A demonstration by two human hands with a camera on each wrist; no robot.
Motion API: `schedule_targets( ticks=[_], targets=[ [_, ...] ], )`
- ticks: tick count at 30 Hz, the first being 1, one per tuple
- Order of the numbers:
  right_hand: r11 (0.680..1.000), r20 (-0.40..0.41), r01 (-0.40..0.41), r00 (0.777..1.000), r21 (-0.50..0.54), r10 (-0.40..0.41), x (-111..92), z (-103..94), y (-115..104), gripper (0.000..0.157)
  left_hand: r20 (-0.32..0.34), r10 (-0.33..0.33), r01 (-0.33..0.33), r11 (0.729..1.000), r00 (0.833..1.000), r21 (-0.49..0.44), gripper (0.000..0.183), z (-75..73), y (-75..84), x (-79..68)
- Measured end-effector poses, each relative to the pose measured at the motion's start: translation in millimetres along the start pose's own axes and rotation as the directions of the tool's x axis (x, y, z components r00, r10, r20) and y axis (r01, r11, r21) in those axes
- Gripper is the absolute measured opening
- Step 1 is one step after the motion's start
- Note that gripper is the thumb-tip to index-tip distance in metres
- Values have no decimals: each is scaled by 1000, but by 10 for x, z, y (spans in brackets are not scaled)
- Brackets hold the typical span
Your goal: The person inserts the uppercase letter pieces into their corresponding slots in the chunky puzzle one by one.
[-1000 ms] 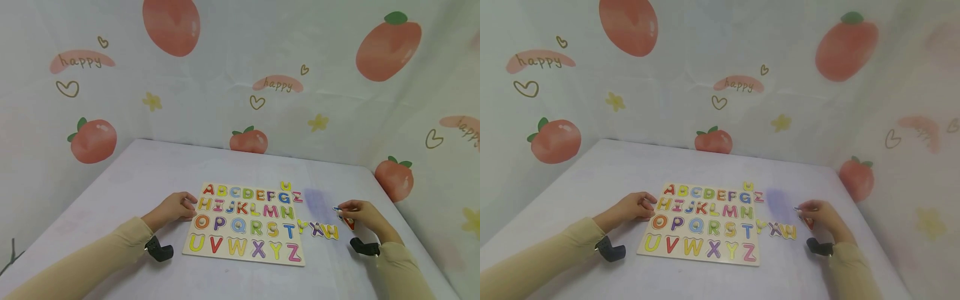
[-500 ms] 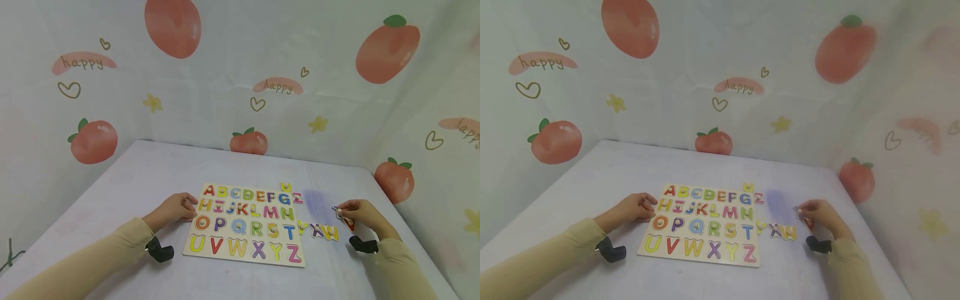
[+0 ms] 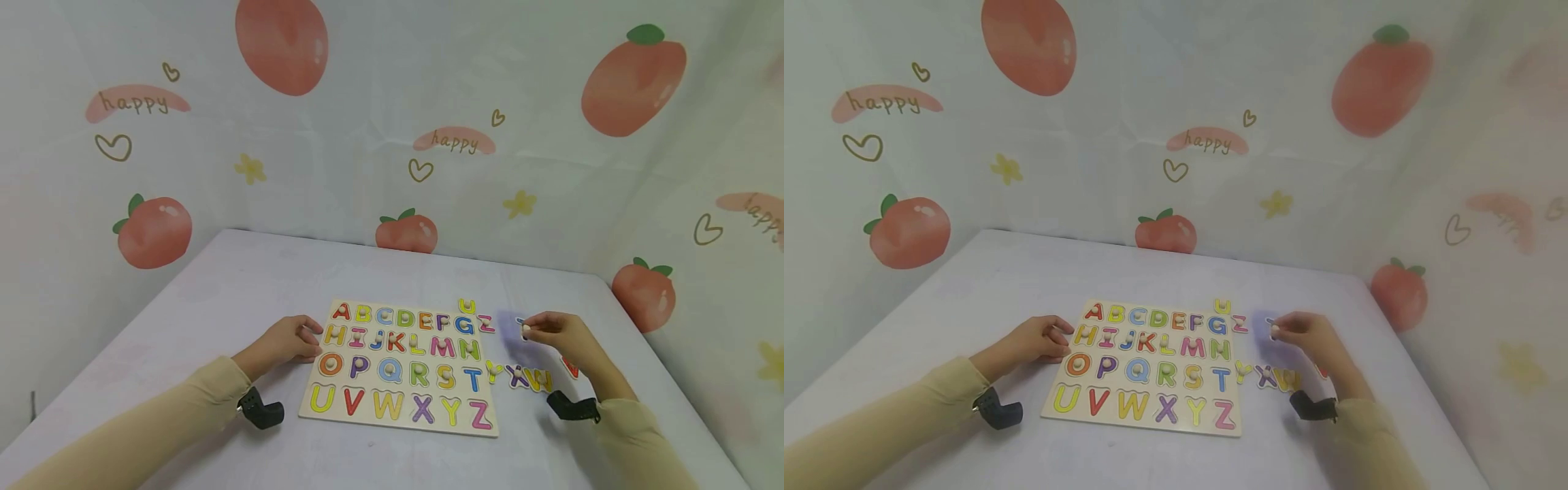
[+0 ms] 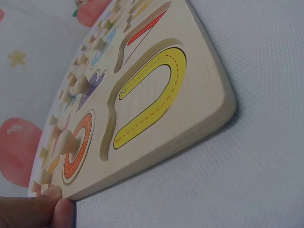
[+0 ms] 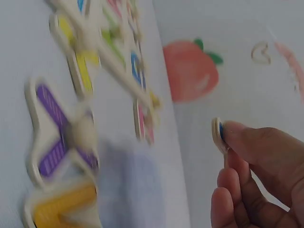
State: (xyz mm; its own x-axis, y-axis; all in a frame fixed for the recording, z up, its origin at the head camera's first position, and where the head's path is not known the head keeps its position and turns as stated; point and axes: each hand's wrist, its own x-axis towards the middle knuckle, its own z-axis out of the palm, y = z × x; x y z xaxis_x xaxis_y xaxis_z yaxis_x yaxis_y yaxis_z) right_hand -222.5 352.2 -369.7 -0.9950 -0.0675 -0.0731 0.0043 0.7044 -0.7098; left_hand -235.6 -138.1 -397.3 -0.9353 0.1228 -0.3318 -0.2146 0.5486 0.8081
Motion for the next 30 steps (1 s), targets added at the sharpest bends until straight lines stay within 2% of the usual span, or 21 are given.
schedule_targets(
  ticks=[8, 17, 23, 30],
  targets=[
    [998, 47, 3, 999, 63, -6, -134, 349, -318, 30, -4, -6, 6, 1000, 1000, 1, 38, 1, -7, -10],
    [998, 83, -5, 997, 58, 1, -220, 686, -428, 19, -1, -13, 13, 1000, 1000, -3, 39, -8, 0, -10],
    [999, 114, -4, 994, 53, -2, -265, 793, -436, 17, -2, -13, 13, 1000, 1000, 2, 39, -10, -7, -3],
    [999, 100, -31, 995, 16, 29, -295, 838, -473, 13, -2, -13, 13, 1000, 1000, 5, 40, -4, -5, -7]
  ],
)
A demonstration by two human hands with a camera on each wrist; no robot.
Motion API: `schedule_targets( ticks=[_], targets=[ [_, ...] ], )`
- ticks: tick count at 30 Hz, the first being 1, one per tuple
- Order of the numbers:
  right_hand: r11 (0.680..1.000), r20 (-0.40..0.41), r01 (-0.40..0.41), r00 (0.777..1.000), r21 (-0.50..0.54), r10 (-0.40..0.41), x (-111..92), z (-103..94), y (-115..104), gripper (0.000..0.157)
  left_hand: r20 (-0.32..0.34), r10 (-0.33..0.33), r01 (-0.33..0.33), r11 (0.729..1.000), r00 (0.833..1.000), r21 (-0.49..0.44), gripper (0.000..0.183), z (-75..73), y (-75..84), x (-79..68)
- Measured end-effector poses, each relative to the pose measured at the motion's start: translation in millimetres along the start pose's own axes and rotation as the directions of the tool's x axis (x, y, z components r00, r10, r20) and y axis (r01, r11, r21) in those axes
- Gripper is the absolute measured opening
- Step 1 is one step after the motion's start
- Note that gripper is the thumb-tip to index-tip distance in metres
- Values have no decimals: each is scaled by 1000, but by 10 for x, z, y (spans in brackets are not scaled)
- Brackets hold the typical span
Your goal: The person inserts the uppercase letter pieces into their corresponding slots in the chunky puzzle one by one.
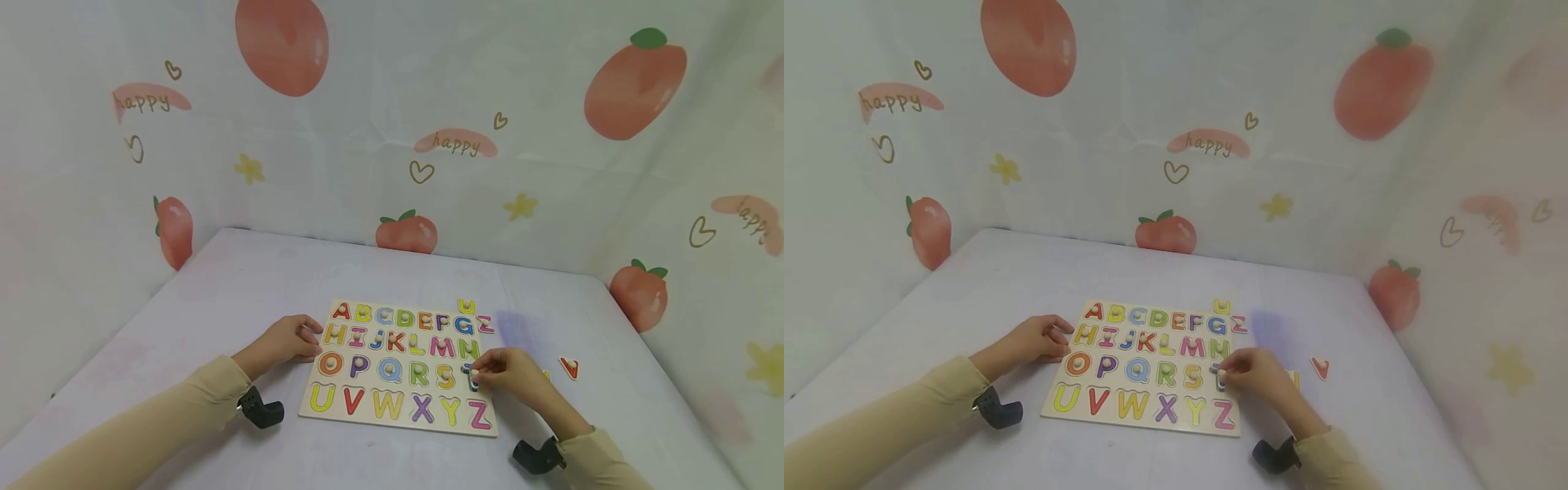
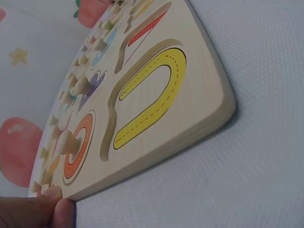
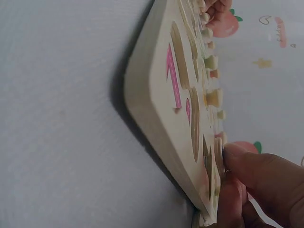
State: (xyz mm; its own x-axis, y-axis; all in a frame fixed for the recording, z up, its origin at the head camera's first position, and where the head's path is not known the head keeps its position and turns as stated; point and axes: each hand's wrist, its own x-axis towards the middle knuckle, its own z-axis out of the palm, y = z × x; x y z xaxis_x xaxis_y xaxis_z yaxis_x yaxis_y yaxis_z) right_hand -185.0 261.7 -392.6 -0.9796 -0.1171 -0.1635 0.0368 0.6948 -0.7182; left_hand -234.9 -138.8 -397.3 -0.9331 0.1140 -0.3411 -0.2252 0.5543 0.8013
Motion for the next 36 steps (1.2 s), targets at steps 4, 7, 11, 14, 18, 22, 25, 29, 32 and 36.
schedule_targets(
  ticks=[4, 7, 11, 14, 18, 22, 25, 29, 32, 36],
  targets=[
    [1000, -2, -12, 1000, -22, 12, -4, 20, -13, 11, 4, 8, -8, 1000, 1000, -2, 40, -3, 3, -3],
    [999, -4, -15, 1000, -45, 15, -4, 32, -17, 10, 6, 10, -10, 1000, 1000, -2, 40, -4, 2, -1],
    [997, -4, -16, 1000, -73, 16, -5, 43, -23, 9, 6, 7, -7, 1000, 1000, -1, 39, -6, 3, 4],
    [996, -6, -19, 1000, -91, 19, -10, 49, -43, 10, 6, 5, -5, 1000, 1000, -1, 39, -5, 9, 3],
    [994, -10, -16, 1000, -108, 15, -19, 52, -77, 10, 8, 1, -1, 1000, 1000, 1, 39, -4, 18, -1],
    [993, -5, -4, 1000, -118, 4, -28, 50, -98, 10, 6, -1, 1, 1000, 1000, 1, 39, -11, 25, -2],
    [993, -1, -5, 1000, -116, 5, -30, 49, -108, 11, 7, 6, -6, 1000, 1000, 3, 39, -17, 21, 8],
    [994, -1, -11, 1000, -105, 11, -31, 49, -113, 13, 6, 6, -6, 1000, 1000, 4, 39, -20, 14, 17],
    [996, 4, -14, 1000, -89, 15, -49, 40, -116, 16, 3, 3, -3, 1000, 1000, 3, 39, -18, 8, 16],
    [998, 9, -12, 1000, -69, 12, -90, -15, -125, 17, 3, 2, -3, 1000, 1000, 11, 40, -13, -1, 11]
  ],
)
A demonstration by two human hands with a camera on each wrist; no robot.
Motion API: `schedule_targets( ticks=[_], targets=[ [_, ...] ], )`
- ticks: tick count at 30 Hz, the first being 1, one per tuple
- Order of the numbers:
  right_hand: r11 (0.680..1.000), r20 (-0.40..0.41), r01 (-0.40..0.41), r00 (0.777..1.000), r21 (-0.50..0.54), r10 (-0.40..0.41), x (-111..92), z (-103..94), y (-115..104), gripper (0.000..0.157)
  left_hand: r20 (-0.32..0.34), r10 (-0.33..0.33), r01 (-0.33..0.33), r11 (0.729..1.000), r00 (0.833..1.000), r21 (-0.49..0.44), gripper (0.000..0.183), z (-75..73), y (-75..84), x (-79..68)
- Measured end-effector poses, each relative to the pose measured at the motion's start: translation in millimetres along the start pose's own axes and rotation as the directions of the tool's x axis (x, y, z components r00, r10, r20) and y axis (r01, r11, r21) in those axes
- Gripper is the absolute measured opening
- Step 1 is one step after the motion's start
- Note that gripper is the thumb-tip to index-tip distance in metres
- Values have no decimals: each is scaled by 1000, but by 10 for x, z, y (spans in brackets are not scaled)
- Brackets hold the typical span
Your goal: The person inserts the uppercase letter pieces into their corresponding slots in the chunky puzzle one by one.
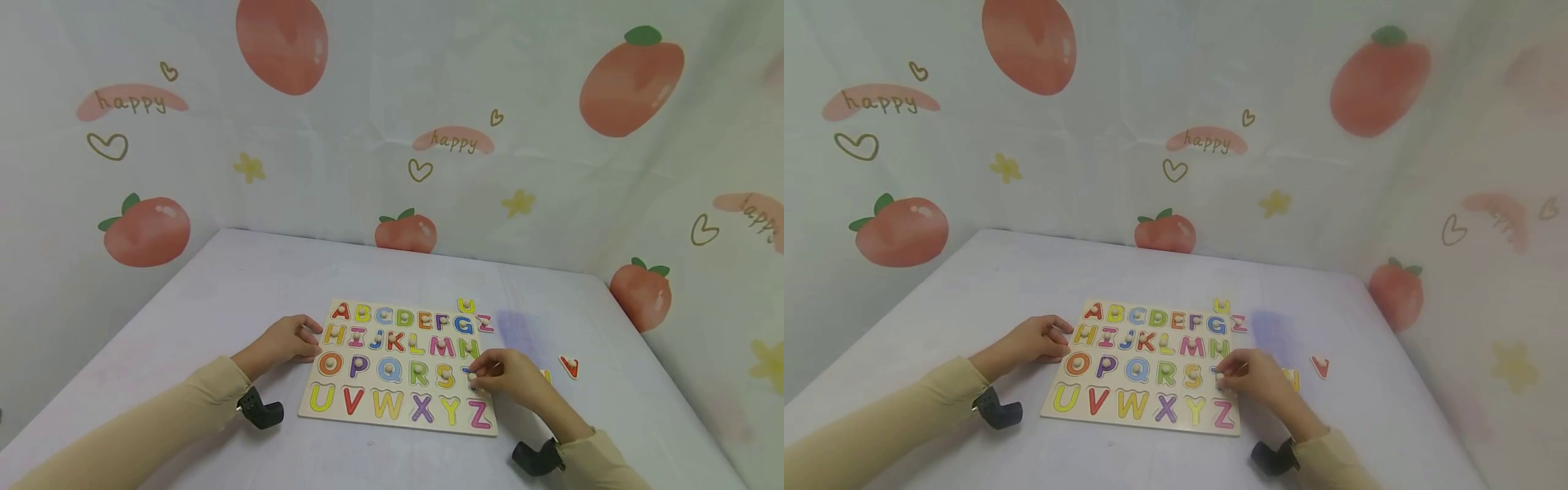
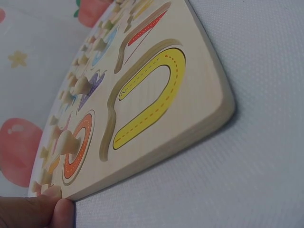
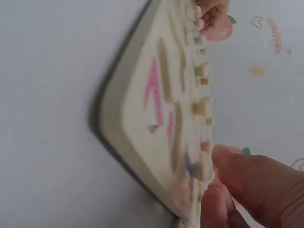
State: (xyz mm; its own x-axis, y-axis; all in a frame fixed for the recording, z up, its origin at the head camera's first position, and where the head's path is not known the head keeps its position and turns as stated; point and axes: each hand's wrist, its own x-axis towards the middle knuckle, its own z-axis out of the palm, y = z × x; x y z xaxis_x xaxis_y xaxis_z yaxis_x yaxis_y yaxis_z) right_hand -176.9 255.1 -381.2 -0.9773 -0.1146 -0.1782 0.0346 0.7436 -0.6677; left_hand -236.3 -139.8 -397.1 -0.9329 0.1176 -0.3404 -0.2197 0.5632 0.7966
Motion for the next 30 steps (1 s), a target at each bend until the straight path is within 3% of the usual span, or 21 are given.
schedule_targets(
  ticks=[9, 13, 20, 30],
  targets=[
    [999, -44, 26, 999, 42, -24, -8, -275, -56, 22, 3, 0, 0, 1000, 1000, -8, 40, -17, 30, -34],
    [997, -70, 52, 996, 57, -48, 84, -406, -93, 27, 5, -2, 2, 1000, 1000, -13, 40, -34, 39, -46],
    [993, -109, 66, 992, 97, -55, 503, -538, -57, 37, 10, 4, -4, 1000, 1000, -18, 39, -36, 24, -33],
    [993, -119, 22, 993, 118, -8, 1129, -462, 85, 40, 10, -5, 5, 1000, 1000, -18, 38, -4, 22, -25]
  ],
)
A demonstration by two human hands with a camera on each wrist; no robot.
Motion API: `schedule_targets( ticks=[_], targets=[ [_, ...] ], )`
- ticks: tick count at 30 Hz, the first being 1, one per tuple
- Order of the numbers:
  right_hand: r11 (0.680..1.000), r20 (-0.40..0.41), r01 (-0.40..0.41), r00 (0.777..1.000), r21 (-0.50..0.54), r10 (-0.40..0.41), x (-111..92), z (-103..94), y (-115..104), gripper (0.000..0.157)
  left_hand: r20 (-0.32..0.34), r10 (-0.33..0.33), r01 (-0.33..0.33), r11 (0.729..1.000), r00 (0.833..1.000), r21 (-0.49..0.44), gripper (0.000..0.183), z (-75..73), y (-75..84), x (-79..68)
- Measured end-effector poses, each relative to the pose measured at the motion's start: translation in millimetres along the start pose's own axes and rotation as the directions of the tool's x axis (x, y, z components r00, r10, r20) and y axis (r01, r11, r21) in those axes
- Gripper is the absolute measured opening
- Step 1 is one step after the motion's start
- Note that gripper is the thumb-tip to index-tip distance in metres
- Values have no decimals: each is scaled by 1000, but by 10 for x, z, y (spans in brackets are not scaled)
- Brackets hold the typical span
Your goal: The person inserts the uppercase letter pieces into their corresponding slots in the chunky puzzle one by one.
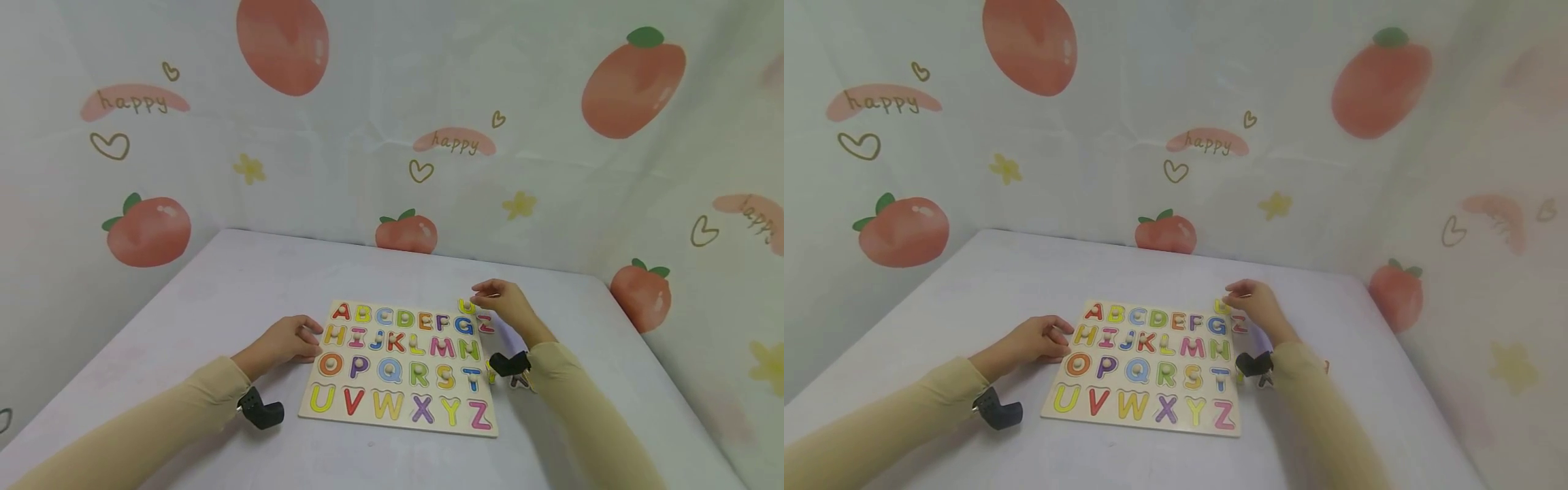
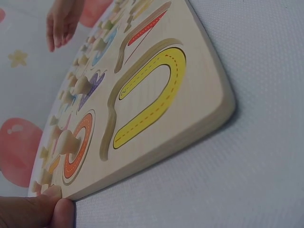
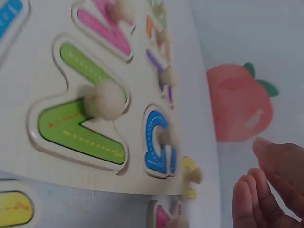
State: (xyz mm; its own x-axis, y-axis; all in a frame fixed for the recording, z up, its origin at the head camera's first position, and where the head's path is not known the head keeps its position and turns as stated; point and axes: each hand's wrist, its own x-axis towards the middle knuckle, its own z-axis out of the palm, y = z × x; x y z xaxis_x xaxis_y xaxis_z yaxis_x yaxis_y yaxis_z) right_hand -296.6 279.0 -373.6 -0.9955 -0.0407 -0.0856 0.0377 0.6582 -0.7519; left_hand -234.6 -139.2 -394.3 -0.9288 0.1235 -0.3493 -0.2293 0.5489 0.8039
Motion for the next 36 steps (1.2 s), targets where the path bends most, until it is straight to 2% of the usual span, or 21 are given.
schedule_targets(
  ticks=[5, 11, 22, 26, 29, 33, 36],
  targets=[
    [997, 13, -65, 998, -40, 65, 187, 103, 40, 34, -1, 18, -18, 1000, 1000, -5, 38, -5, 0, -17],
    [986, 57, -120, 990, -116, 127, 266, 167, 58, 30, -2, 13, -13, 1000, 1000, -7, 39, 8, -18, 2],
    [985, 82, -100, 990, -144, 113, 263, 171, 28, 19, -6, 9, -9, 1000, 1000, 10, 39, 11, -4, -4],
    [982, 33, -58, 997, -181, 65, 256, 145, -25, 15, -4, 11, -11, 1000, 1000, 2, 40, 20, 16, -20],
    [985, 4, 4, 1000, -175, -3, 246, 139, -126, 15, -1, 9, -9, 1000, 1000, 6, 40, 20, 25, -29],
    [987, 20, 100, 995, -123, -98, 177, 207, -367, 17, -5, 2, -2, 1000, 1000, 15, 39, 15, 27, -30],
    [980, 52, 180, 983, -83, -177, 55, 333, -611, 17, -13, -7, 7, 1000, 1000, 15, 38, 17, 25, -29]
  ],
)
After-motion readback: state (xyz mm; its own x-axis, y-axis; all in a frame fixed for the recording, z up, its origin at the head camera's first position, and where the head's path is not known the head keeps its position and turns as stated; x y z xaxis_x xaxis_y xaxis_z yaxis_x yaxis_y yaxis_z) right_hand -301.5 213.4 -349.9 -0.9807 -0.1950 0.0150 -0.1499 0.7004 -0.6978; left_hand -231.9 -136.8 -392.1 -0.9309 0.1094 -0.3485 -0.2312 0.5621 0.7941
